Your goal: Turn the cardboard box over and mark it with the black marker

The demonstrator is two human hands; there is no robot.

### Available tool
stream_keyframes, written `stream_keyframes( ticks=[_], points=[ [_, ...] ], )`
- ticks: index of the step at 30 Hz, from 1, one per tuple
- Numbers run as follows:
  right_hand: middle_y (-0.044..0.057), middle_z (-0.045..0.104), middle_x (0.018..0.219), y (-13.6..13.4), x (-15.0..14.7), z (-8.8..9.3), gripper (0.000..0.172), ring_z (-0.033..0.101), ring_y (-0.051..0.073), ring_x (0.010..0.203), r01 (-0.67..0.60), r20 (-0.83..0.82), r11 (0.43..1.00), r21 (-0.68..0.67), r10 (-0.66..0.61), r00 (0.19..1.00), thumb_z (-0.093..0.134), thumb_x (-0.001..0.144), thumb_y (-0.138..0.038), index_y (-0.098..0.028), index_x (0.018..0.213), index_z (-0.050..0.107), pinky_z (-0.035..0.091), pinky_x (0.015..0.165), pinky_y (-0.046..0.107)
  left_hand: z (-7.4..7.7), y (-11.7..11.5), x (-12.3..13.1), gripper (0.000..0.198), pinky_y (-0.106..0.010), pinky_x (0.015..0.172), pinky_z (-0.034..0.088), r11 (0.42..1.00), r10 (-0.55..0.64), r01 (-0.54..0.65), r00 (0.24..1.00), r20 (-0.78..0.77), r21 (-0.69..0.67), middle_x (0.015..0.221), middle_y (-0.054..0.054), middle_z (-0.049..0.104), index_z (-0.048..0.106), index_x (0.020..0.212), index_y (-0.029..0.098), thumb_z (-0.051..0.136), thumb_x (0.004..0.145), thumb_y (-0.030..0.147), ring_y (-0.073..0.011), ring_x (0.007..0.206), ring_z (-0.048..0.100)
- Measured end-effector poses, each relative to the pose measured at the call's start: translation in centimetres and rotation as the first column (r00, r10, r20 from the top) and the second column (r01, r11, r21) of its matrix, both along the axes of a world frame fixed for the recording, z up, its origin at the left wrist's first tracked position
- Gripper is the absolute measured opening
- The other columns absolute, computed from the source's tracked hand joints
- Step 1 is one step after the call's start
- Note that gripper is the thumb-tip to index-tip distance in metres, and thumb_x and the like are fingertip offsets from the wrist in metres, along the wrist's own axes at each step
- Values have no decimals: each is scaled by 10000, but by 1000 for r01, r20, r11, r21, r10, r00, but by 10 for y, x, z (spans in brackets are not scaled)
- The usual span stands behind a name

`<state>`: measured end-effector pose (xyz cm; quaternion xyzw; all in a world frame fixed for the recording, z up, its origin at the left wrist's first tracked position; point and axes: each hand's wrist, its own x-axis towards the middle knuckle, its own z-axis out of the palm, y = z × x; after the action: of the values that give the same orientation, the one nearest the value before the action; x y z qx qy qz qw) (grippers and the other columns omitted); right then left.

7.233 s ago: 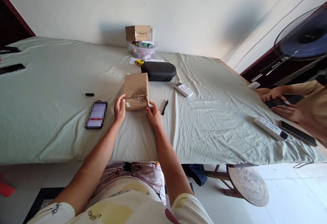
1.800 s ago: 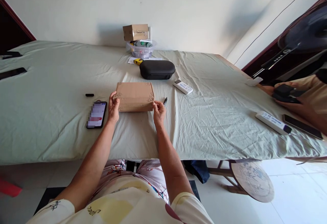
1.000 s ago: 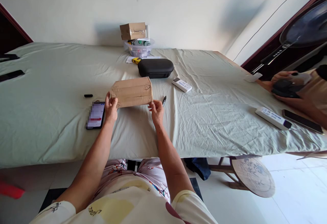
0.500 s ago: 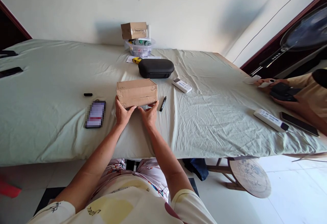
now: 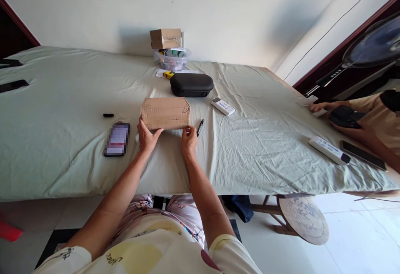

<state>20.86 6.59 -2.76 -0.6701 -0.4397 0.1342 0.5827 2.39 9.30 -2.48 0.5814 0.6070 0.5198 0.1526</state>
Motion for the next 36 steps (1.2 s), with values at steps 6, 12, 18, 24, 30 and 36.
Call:
stream_keyframes(
  ticks=[6,12,18,24,30,36],
  points=[
    [2,697,772,-1,3,3,227,604,168,678,-25,3,1000,-19,25,1000,564,835,-385,-233,995,615,443,698,301,-14,11,-8,1020,-560,1248,453,1000,23,-23,999,-42,12,1612,-301,499,302,1630,128,874,837,418,-415,1519,513],
    [3,691,772,-3,1,7,234,573,161,664,-36,-32,998,-51,34,999,579,834,-423,-233,970,592,417,692,299,-17,19,-15,672,-505,1209,497,1000,21,-21,1000,22,-10,1528,-265,612,475,1526,125,713,951,377,-370,1451,597],
    [-29,639,697,-6,1,15,210,552,162,638,-52,-64,993,-110,45,997,587,831,-416,-235,937,591,386,675,296,-9,20,-24,345,-502,1076,566,998,44,-40,995,91,-49,1266,-199,753,627,1310,152,465,1045,302,-332,1215,726],
    [-41,587,656,-8,3,18,170,522,162,607,-43,-33,984,-174,38,999,580,815,-376,-233,905,597,373,651,300,-6,17,-25,303,-464,1086,551,993,108,-113,978,177,21,1170,-176,752,681,1145,170,438,1046,322,-303,1181,710],
    [50,681,911,-8,7,18,426,604,195,759,28,135,999,-15,-26,991,585,895,-477,-200,1214,629,494,753,358,6,9,-21,525,-425,1151,517,981,9,-52,974,224,187,1485,-198,610,476,1524,193,442,1076,464,-272,1367,620],
    [179,536,1479,-1,-5,24,560,553,330,1359,-51,416,973,225,-48,908,556,987,-495,-254,1492,544,484,1129,583,15,-3,-12,514,-516,1293,367,967,-117,133,990,-85,217,1626,-219,467,663,1406,189,502,1054,528,-346,1560,443]
  ],
)
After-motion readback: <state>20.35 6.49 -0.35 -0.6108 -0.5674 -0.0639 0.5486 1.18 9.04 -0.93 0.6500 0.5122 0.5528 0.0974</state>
